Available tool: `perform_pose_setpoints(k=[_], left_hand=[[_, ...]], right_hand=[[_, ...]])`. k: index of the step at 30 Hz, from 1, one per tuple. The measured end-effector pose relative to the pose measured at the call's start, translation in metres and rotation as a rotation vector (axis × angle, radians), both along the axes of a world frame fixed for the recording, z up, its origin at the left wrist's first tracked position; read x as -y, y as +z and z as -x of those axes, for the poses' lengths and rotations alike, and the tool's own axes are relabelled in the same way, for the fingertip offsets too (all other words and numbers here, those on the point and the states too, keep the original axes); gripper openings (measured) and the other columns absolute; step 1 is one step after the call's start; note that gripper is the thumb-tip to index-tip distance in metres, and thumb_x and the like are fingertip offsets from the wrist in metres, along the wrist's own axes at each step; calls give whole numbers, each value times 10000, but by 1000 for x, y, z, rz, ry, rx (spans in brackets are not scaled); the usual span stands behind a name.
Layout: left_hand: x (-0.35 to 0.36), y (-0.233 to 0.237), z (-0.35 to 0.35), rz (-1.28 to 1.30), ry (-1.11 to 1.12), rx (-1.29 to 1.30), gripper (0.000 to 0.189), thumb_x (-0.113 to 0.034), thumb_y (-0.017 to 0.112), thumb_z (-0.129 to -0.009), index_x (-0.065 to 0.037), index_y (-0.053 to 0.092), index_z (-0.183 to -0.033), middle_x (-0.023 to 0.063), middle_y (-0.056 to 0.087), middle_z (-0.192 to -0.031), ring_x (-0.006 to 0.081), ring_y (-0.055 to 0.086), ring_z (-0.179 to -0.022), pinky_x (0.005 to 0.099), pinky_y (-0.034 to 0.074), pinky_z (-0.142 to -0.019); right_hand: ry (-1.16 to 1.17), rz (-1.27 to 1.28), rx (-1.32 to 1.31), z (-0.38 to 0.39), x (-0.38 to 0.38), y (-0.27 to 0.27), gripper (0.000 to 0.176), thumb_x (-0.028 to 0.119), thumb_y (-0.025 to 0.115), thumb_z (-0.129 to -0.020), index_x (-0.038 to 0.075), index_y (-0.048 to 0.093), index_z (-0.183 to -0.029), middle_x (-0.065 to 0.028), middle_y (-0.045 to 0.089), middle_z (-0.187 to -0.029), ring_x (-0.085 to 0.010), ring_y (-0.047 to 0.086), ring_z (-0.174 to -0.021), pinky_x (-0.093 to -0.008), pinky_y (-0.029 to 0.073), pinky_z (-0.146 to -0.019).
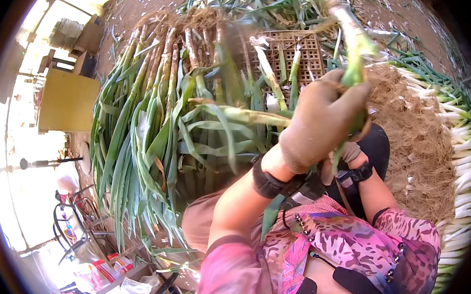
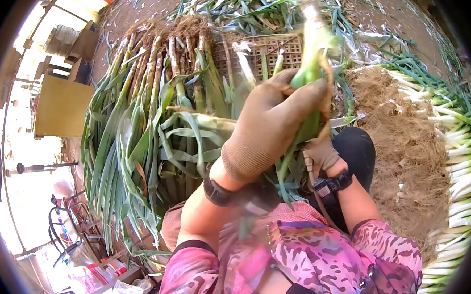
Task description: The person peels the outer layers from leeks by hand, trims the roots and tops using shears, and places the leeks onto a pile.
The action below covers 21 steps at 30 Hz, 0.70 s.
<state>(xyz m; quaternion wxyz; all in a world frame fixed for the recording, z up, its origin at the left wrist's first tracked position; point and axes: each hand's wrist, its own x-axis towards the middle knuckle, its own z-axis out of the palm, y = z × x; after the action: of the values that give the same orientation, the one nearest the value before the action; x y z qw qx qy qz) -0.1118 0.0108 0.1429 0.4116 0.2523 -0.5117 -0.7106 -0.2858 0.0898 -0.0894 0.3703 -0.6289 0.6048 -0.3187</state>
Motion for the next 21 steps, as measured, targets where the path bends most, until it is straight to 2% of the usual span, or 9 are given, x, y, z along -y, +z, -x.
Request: perform_pose_setpoints(k=[5, 10, 11, 12, 14, 16, 17, 19, 21], left_hand=[[-3, 57, -4, -342, -130, -339, 222, -202, 617, -967, 9, 548, -966, 12, 562, -650, 84, 531, -516, 255, 407, -452], [9, 61, -13, -256, -23, -190, 260, -256, 619, -976, 1, 588, -1001, 33, 611, -738, 112, 601, -597, 247, 483, -544], [22, 42, -15, -261, 7, -134, 288, -290, 620, -986, -2, 609, -975, 41, 634, -770, 119, 624, -624, 245, 500, -577], [41, -12, -24, 9, 82, 44, 275, -268, 624, -965, 2, 616, -1013, 41, 629, -765, 114, 610, -609, 259, 502, -568], [61, -97, -47, -245, 121, 380, 290, -268, 637, -935, 3, 671, -1031, 60, 665, -799, 129, 628, -651, 275, 519, -604], [62, -270, -95, 443, 138, 825, 277, -271, 663, -931, -13, 703, -1022, 76, 707, -863, 147, 647, -716, 274, 524, -661], [49, -287, -102, 184, 132, 757, 271, -262, 664, -937, -8, 704, -1024, 73, 711, -872, 148, 648, -726, 274, 521, -668], [25, -304, -109, -561, 191, 446, 259, -235, 659, -956, 6, 703, -1038, 68, 716, -886, 145, 648, -743, 273, 516, -677], [14, -301, -104, -562, 191, 380, 257, -202, 618, -969, 33, 669, -1058, 101, 708, -904, 166, 690, -790, 262, 540, -704]], right_hand=[[135, 54, -203, 5, 4, 13, 457, 290, 731, -825, -7, 586, -1141, -180, 658, -1067, -276, 673, -928, -341, 543, -809], [110, -9, -165, 4, 7, 22, 407, 259, 720, -837, -21, 593, -1103, -160, 668, -1014, -227, 683, -886, -312, 547, -769], [12, -163, -7, -3, 9, 41, 353, 265, 690, -855, -13, 611, -1059, -132, 671, -893, -203, 671, -773, -311, 528, -695], [-112, -299, 151, -10, 11, 59, 311, 270, 661, -873, -5, 629, -1014, -104, 673, -772, -178, 659, -659, -310, 509, -620], [-138, -365, 88, -21, 5, 85, 336, 268, 678, -869, -8, 635, -1055, -92, 654, -782, -175, 635, -682, -318, 508, -630], [-47, -407, -72, -19, -12, 77, 402, 315, 714, -837, -12, 621, -1051, -127, 660, -803, -198, 638, -718, -350, 512, -669], [64, -268, -149, -25, -25, 72, 444, 417, 696, -826, 14, 587, -976, -207, 660, -810, -350, 668, -772, -435, 509, -700], [165, -321, -171, -39, -49, 74, 413, 391, 673, -829, 21, 581, -987, -243, 663, -837, -414, 663, -825, -474, 507, -740], [217, -399, -227, -47, -61, 76, 407, 369, 660, -825, 22, 579, -1024, -246, 673, -845, -433, 659, -847, -504, 499, -752]])
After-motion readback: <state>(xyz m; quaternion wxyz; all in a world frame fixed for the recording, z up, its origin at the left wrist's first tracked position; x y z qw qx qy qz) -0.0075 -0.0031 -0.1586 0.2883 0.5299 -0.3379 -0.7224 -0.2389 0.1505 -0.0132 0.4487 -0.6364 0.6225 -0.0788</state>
